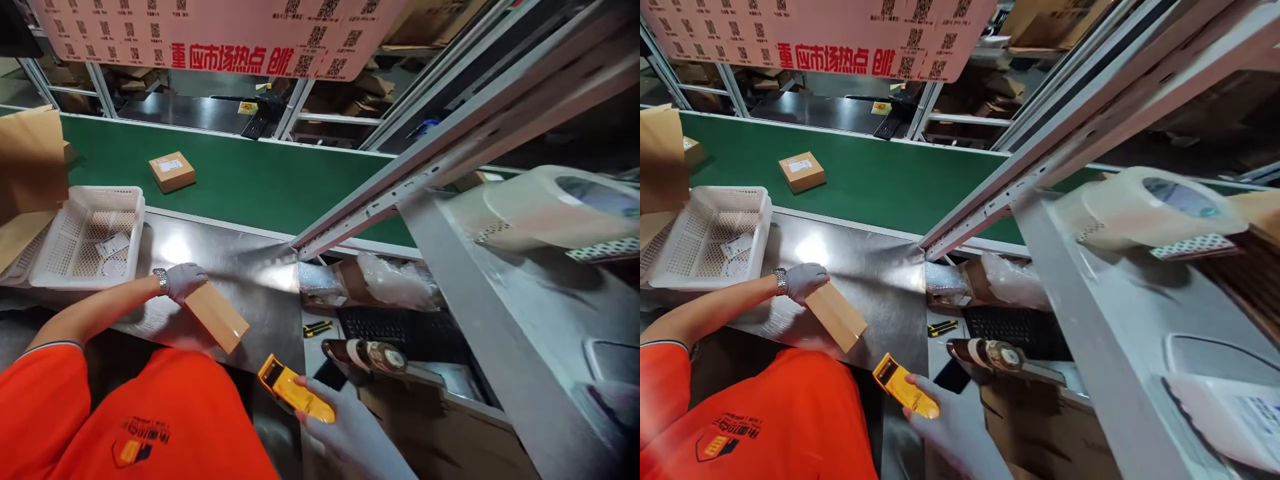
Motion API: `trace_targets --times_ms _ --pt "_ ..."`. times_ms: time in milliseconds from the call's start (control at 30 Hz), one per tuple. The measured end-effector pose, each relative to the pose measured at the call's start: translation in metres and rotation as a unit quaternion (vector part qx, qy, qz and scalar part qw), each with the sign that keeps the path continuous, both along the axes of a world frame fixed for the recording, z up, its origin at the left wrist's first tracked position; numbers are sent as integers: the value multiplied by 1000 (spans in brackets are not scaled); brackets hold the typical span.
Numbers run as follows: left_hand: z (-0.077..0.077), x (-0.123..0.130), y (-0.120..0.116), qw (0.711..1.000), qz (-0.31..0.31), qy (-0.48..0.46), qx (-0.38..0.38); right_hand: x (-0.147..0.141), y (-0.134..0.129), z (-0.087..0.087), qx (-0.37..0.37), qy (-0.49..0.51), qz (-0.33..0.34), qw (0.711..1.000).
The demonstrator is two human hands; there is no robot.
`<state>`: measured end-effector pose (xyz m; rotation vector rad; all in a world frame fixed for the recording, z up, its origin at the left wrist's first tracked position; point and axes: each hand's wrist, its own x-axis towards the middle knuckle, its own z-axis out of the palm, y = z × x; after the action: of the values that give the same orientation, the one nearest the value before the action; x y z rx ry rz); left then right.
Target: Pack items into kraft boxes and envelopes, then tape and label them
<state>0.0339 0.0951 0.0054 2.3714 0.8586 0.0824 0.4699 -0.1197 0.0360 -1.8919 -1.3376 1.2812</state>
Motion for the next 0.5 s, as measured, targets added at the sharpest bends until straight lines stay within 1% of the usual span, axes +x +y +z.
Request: trace_targets --times_ms 33,67,100,200,233,267,300,367,433,500 --pt "0 1 0 1000 4 -1 -6 4 -3 -3 -9 -20 15 1000" --pt "0 1 1 1000 5 0 -9 0 -1 -6 -15 -32 40 999" --pt "1 2 1 1000 4 4 -8 -11 8 -10 -11 -43 62 997" --pt "2 2 1 1000 -6 22 7 -66 54 -25 7 -94 184 978" --pt "2 2 0 1000 -4 25 13 -82 71 -32 4 -140 236 962" --pt "2 1 -1 999 3 27 17 -94 85 -39 -9 -207 242 948" --pt "2 1 -4 999 15 27 22 -101 97 -46 -19 -250 234 939" --pt "3 -2 -11 997 56 34 34 -101 111 -62 -29 -306 180 934" --pt "3 -6 -21 990 119 61 44 -90 112 -78 -25 -318 127 939" --pt "4 -11 -31 974 203 87 41 -78 106 -94 -28 -327 103 939"
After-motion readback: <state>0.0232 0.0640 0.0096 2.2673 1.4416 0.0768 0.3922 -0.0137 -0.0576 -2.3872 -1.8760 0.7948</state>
